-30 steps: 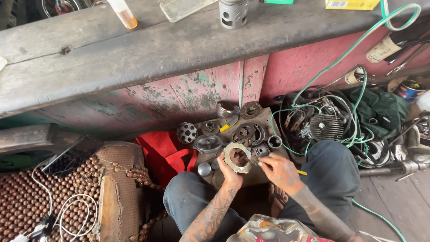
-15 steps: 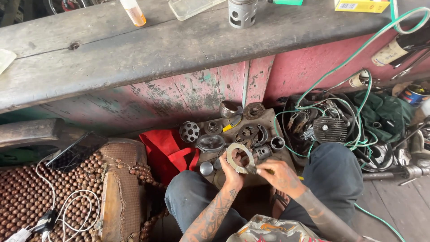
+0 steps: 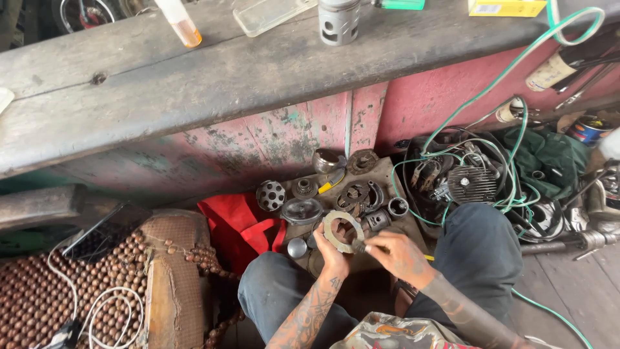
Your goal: The person sits on the floor and uses a small yellow tool to scrape and clean a circular metal part, then handles a small gear-like component, manipulating it with both hands. Various engine parts and tools are scattered on the floor around them.
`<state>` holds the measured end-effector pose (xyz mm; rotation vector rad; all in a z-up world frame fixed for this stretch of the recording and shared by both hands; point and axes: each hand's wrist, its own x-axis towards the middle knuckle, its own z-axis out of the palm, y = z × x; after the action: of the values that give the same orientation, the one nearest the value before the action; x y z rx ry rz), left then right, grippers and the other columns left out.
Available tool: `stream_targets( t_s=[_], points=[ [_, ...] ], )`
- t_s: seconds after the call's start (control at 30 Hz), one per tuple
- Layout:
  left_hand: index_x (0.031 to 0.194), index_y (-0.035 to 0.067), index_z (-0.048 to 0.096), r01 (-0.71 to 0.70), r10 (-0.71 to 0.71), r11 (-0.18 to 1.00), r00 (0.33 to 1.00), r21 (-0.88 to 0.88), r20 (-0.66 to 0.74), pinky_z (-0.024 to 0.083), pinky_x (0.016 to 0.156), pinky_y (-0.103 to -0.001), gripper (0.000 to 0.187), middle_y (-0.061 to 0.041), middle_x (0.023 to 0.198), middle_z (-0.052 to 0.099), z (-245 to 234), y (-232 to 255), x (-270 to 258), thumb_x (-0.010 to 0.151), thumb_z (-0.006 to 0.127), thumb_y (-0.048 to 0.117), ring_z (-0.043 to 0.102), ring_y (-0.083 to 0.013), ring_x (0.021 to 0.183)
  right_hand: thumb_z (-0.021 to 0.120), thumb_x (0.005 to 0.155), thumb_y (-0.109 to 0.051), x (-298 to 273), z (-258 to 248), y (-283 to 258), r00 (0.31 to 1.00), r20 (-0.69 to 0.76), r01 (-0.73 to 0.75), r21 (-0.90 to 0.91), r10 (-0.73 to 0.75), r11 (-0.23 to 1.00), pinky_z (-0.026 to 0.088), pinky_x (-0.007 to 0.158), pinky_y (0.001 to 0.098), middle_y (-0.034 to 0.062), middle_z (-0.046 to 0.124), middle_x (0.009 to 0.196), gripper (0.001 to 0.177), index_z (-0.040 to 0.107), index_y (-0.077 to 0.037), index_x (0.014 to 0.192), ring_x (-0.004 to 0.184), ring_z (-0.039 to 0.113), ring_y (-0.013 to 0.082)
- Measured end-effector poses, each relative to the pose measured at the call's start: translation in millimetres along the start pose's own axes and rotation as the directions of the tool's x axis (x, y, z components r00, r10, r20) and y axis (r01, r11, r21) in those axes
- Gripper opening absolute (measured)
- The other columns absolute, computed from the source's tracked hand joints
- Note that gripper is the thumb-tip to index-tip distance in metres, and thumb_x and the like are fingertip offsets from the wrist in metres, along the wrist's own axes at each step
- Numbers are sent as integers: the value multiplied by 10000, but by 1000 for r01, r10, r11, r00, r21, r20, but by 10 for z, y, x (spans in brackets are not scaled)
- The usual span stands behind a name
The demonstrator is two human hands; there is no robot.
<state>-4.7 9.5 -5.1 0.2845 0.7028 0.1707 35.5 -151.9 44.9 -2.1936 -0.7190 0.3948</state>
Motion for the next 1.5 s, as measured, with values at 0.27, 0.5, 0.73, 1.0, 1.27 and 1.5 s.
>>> stream_targets(
  t_s=[0.27,0.5,0.73,1.0,1.27,1.5],
  points=[
    [1058,-18,697,-125,123,989,992,78,30,524,878,-466,533,-261,1033,719,219,42,-175,900,383,383,673,-426,1006,640,926,-367,53,81,207,987,-162,-33,-219,-3,975,545,809,432,3,755,1036,266,811,-235,1080,942,732,268],
    [1159,105,641,-70,94,981,987,179,-128,481,904,-463,557,-167,1157,646,355,44,-433,834,433,507,615,-392,1077,599,998,-349,-21,-74,-14,994,78,-78,-3,78,997,522,804,463,39,726,1111,316,778,-133,1142,934,699,274],
    [1195,154,668,-199,239,914,968,353,-74,482,893,-393,572,-86,1242,668,22,-8,-222,891,373,537,601,-310,1143,609,971,-289,-105,36,76,985,102,121,182,-141,976,563,889,399,98,779,1105,288,783,-79,1064,982,739,261],
    [1297,177,633,-241,307,876,947,418,-98,485,999,-472,614,-103,1402,618,-140,-26,-101,883,360,538,582,-342,1241,588,1003,-314,-151,178,133,986,154,50,136,-71,989,532,698,367,77,726,969,324,762,-84,1152,715,637,193],
    [1266,157,647,-234,314,882,939,409,-140,511,979,-420,594,-87,1334,654,-37,-88,-65,878,392,527,613,-306,1188,587,1003,-293,-181,163,180,990,142,-12,105,-3,994,562,933,436,96,746,1156,316,748,-84,1178,973,727,255],
    [1281,121,631,-232,270,895,962,380,-49,499,1020,-451,617,-114,1346,632,-8,-147,-8,862,396,507,595,-334,1231,597,991,-267,-197,136,307,997,53,-54,33,53,998,570,800,406,56,748,1044,279,773,-122,1150,849,714,228]
  ],
)
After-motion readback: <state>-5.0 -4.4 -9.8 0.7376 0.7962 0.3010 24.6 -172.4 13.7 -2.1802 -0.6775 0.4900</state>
